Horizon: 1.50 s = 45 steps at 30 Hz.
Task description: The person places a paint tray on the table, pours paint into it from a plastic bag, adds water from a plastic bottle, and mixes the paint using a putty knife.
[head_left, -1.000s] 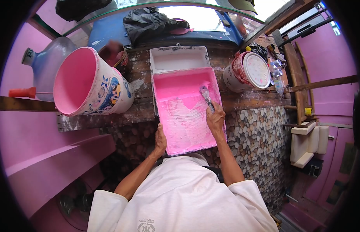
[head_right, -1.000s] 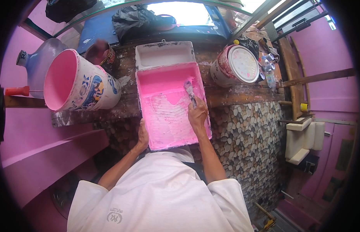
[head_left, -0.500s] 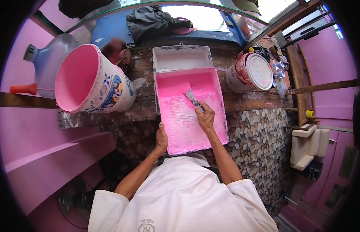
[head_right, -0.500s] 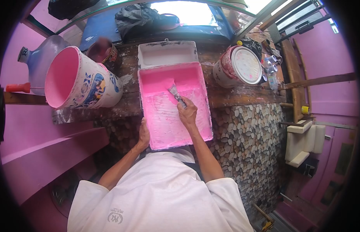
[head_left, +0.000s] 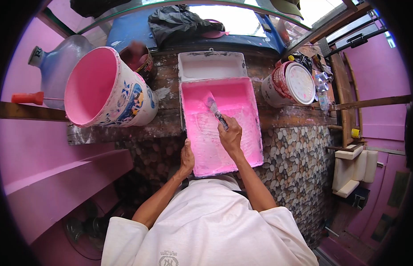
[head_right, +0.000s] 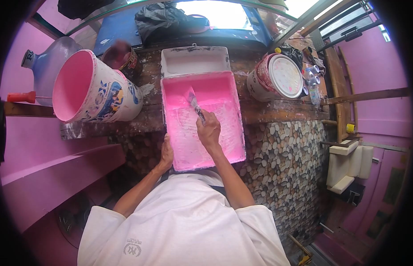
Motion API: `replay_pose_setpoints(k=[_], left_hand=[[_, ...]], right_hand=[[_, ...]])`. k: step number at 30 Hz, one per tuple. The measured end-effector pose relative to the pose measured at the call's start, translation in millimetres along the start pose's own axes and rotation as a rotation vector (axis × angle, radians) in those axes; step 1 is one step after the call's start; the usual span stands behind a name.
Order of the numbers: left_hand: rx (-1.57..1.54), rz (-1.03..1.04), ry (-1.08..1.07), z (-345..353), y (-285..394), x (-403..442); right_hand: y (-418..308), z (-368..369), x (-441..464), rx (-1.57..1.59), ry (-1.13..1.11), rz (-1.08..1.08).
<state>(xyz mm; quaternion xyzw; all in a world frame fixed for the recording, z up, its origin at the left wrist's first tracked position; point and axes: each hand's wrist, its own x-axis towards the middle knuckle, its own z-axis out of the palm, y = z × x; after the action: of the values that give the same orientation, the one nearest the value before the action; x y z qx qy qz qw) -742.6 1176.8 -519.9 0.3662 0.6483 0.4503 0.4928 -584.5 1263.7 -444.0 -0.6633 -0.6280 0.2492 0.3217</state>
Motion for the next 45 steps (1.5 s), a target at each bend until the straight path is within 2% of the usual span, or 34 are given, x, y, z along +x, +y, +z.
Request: replay_pose_setpoints(k=[1, 3, 6, 8, 9, 10, 12, 16, 18, 22, 24, 26, 27, 31, 33, 36, 39, 41, 43, 44, 45], left_hand=[[-0.001, -0.001, -0.002, 0.7, -3.0, -0.1], [-0.002, 0.014, -0.014, 1.8, -8.7, 0.7], [0.000, 0.041, -0.026, 0.1, -13.7, 3.1], [0.019, -0.001, -0.036, -3.3, 10.0, -0.8], [0.041, -0.048, -0.049, -5.3, 18.0, -3.7], [0.040, -0.050, -0.047, -5.5, 17.5, -4.3], [0.042, -0.044, -0.053, -5.2, 17.3, -3.8], [0.011, -0.019, -0.057, -4.0, -7.2, 1.9], [0.045, -0.037, -0.105, -6.9, -5.0, 1.6], [0.046, 0.006, 0.014, -0.5, -25.6, 3.4], [0.029, -0.143, -0.163, -9.0, -28.5, 5.9], [0.025, -0.075, -0.119, -6.2, -24.4, 5.0], [0.018, -0.008, -0.071, -3.9, -17.8, 3.9], [0.019, -0.004, 0.079, 0.8, 0.2, -1.4], [0.010, -0.062, -0.127, -6.4, -6.2, 4.5], [0.053, -0.053, -0.044, -5.4, 11.5, -2.2], [0.014, -0.004, -0.007, -0.8, -1.2, -0.5], [-0.004, -0.044, -0.078, -5.5, -11.6, 2.1], [-0.021, -0.084, -0.145, -7.1, -7.6, 1.9], [-0.042, -0.051, -0.141, -6.7, -5.7, 1.6], [-0.065, -0.018, -0.136, -6.1, -3.8, 1.7]], right_hand=[[-4.0, 1.7, -0.2, -0.002, 0.000, 0.002], [-11.6, 8.7, 0.0, 0.019, 0.085, -0.145], [-1.5, 13.4, 1.2, -0.007, -0.026, -0.146], [0.0, 6.1, 4.2, -0.022, 0.029, -0.166], [-8.1, -1.8, 5.7, -0.050, 0.024, -0.101], [-12.3, -5.9, 6.4, -0.079, 0.023, -0.035], [-11.1, 3.6, 8.5, -0.057, 0.055, -0.091], [-15.4, 16.6, 8.7, -0.030, -0.094, -0.166], [-13.0, 9.6, 6.2, -0.114, -0.076, -0.078], [-17.4, 6.7, 8.6, -0.084, -0.025, -0.098], [-18.2, 15.9, 9.2, -0.054, -0.030, -0.147], [-14.5, 24.7, 9.3, -0.070, -0.085, -0.161], [-10.5, 22.5, 9.7, -0.119, -0.075, -0.128], [8.9, -5.4, 6.3, -0.134, -0.012, -0.142], [21.5, -20.7, 4.3, -0.138, 0.003, -0.116], [34.6, -33.5, 3.9, -0.161, 0.085, -0.078], [42.5, -27.4, 0.4, -0.199, 0.156, -0.024], [50.1, -23.9, -1.8, -0.212, 0.170, 0.002], [52.8, -22.7, -0.3, 0.163, 0.023, 0.130], [54.4, -23.1, 0.2, 0.163, 0.023, 0.132], [53.7, -25.3, 1.6, 0.134, 0.118, 0.100]])
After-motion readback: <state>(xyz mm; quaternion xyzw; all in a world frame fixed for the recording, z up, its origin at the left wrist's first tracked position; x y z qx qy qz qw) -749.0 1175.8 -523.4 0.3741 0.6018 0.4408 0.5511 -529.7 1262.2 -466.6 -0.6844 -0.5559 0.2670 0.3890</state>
